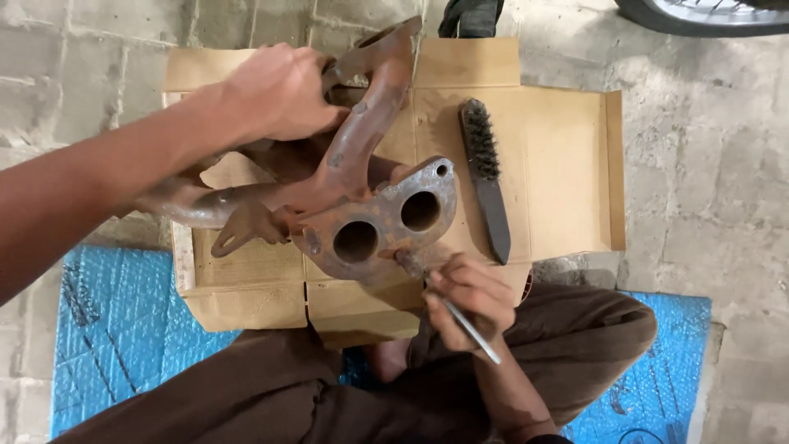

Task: Cleaning carbon buildup and rust from exhaust manifold ports using a wire brush and a scraper.

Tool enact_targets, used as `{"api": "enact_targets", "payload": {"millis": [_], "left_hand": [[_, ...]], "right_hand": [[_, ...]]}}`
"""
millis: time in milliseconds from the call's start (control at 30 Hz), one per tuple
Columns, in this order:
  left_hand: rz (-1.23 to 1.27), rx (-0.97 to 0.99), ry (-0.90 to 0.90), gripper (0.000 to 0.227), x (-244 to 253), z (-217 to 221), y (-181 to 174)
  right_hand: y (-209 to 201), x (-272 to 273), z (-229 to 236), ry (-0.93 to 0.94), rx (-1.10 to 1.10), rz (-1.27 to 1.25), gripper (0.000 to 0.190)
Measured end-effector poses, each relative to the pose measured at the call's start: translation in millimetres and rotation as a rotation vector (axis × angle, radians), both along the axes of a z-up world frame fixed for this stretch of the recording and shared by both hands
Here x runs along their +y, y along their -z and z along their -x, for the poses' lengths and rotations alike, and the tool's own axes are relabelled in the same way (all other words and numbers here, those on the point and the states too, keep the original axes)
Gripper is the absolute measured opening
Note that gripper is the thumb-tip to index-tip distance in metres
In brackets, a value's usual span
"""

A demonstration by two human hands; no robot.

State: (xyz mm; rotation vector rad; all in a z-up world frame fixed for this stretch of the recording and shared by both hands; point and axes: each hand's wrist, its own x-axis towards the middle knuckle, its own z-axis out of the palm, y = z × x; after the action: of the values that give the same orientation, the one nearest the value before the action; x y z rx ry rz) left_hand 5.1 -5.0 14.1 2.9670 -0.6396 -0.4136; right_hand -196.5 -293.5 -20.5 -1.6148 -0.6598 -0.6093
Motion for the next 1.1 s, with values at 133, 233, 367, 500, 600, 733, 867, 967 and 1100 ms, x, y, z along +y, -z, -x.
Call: {"api": "enact_targets", "payload": {"millis": [133,233,367,500,600,733,867,967,1100], "left_hand": [[0.04,0.086,-0.043,0.038,-4,3,-9],[0.011,0.095,-0.053,0.044,-6,2,-9],[-0.001,0.034,-0.006,0.046,-2,0,-1],[-0.031,0.113,-0.001,0.051,-4,2,-7],[0.043,0.123,-0.028,0.047,-6,5,-10],[0.239,-0.111,-0.02,0.042,-7,18,-18],[0.194,-0.152,-0.005,0.054,-14,27,-24],[0.229,-0.205,0.033,0.05,-14,28,-23],[0.222,-0.171,-0.002,0.045,-19,37,-35]], "right_hand": [[18,-8,5,0.148,0.006,-0.062,0.016],[13,-8,4,0.084,0.034,-0.019,0.008],[3,1,8,0.099,0.008,0.007,0.009],[4,-2,8,0.122,0.081,-0.029,0.011],[-2,-2,8,0.097,0.099,-0.043,0.012],[-4,-3,9,0.054,0.121,-0.091,0.008],[-11,-2,9,0.035,0.111,-0.086,0.009],[-17,1,6,0.02,0.076,-0.047,0.012],[-22,6,6,0.036,0.074,-0.034,0.013]]}}
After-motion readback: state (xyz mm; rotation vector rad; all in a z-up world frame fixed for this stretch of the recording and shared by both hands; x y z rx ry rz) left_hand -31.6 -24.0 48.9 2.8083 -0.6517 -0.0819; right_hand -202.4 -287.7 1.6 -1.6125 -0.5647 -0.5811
